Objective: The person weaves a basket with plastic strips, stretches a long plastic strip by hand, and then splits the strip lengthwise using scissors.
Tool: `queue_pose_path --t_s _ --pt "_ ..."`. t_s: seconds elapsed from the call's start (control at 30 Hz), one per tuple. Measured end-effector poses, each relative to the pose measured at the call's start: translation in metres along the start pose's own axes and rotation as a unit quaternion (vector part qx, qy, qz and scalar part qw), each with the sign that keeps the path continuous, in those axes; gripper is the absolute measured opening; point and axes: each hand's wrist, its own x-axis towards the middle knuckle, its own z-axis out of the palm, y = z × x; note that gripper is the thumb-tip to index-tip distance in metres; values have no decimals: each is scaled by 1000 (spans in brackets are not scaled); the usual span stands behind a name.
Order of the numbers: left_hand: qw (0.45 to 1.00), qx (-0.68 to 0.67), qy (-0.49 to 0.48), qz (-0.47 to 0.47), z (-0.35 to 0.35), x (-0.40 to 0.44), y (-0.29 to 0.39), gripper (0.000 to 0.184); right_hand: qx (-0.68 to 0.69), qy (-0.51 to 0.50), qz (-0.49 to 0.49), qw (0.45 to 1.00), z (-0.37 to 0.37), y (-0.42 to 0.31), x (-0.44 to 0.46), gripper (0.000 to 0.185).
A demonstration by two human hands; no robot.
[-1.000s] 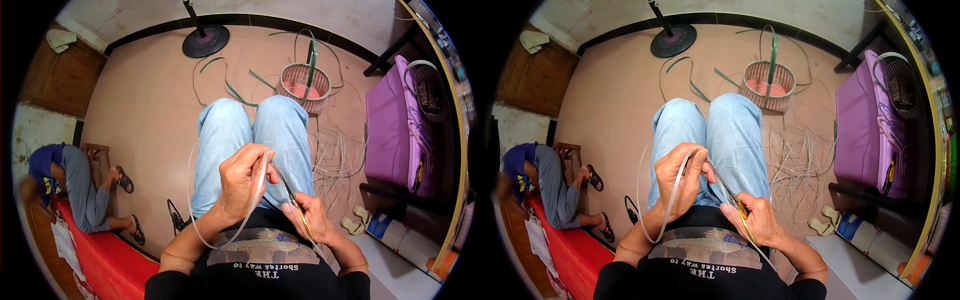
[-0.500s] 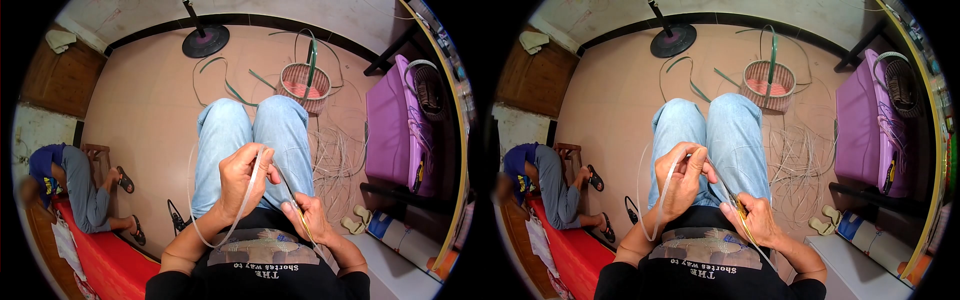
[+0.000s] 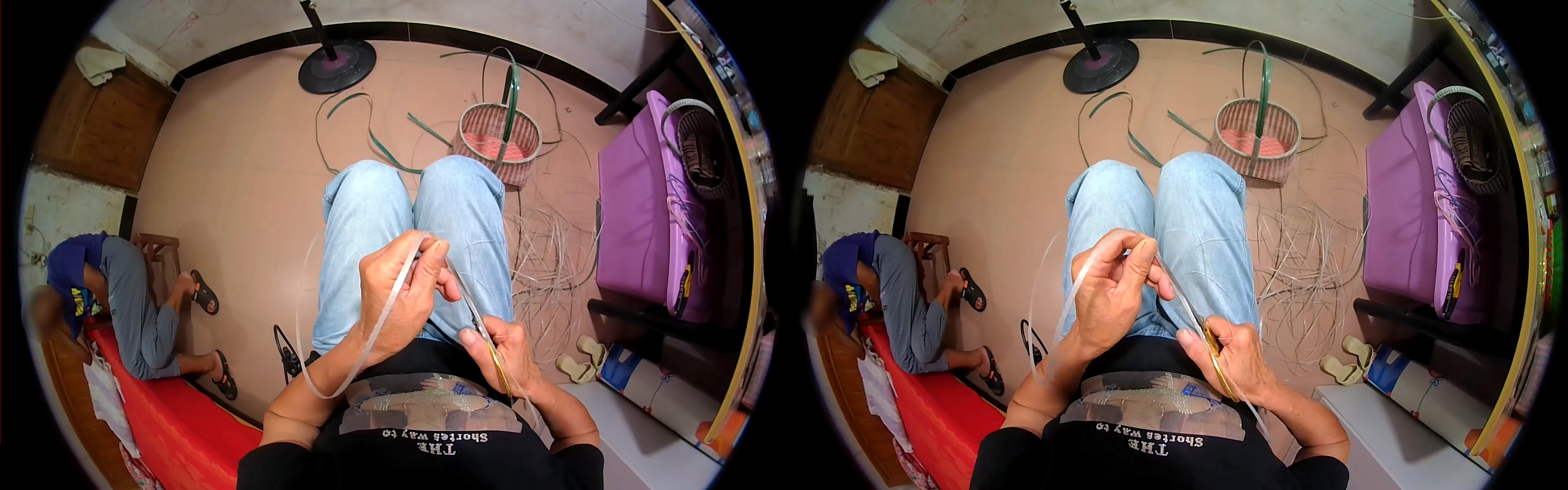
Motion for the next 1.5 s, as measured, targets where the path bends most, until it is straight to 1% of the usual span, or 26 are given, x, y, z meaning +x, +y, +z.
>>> queue_pose_path --t_s 0.07,0.17,0.37,0.57,0.67,0.8,0.9,0.97,1.1,1.2,1.3,1.4,1.43,1.5 --pt "1000 -14 -6 18 0 1 0 18 3 2 5 1000 0 -3 0 47" --pt "997 -79 15 -13 2 2 4 18 1 2 6 1000 -1 -6 1 47" --pt "996 -82 4 -28 0 4 1 20 -5 -5 -7 1000 -2 -4 1 46" --pt "998 -68 -1 -7 3 5 -1 20 8 -9 1 1000 -3 -7 3 45" --pt "996 -84 -3 -15 3 5 -2 20 6 -9 1 1000 -3 -7 4 45" --pt "998 -58 -2 -3 3 5 0 20 0 -1 -4 1000 -1 -3 3 45" --pt "998 -62 0 -2 3 6 0 20 -32 -36 20 999 -7 -9 1 35" --pt "998 -62 -1 -2 2 6 0 20 -41 -31 14 999 -7 -10 1 35" --pt "995 -89 -15 -35 1 6 -1 23 -42 -19 3 999 -4 -8 0 34" --pt "988 -131 -30 -77 -2 7 -3 25 16 20 -11 1000 0 0 3 38" --pt "978 -166 -42 -123 -6 10 -4 25 158 24 87 983 -5 -1 7 41" --pt "969 -182 -52 -159 -6 9 -8 24 262 -25 90 960 -14 -1 13 41" --pt "968 -181 -55 -166 -5 7 -10 24 318 -38 73 944 -13 -4 16 39" --pt "966 -177 -60 -177 -2 4 -14 23 336 -28 74 938 -11 -15 21 37"
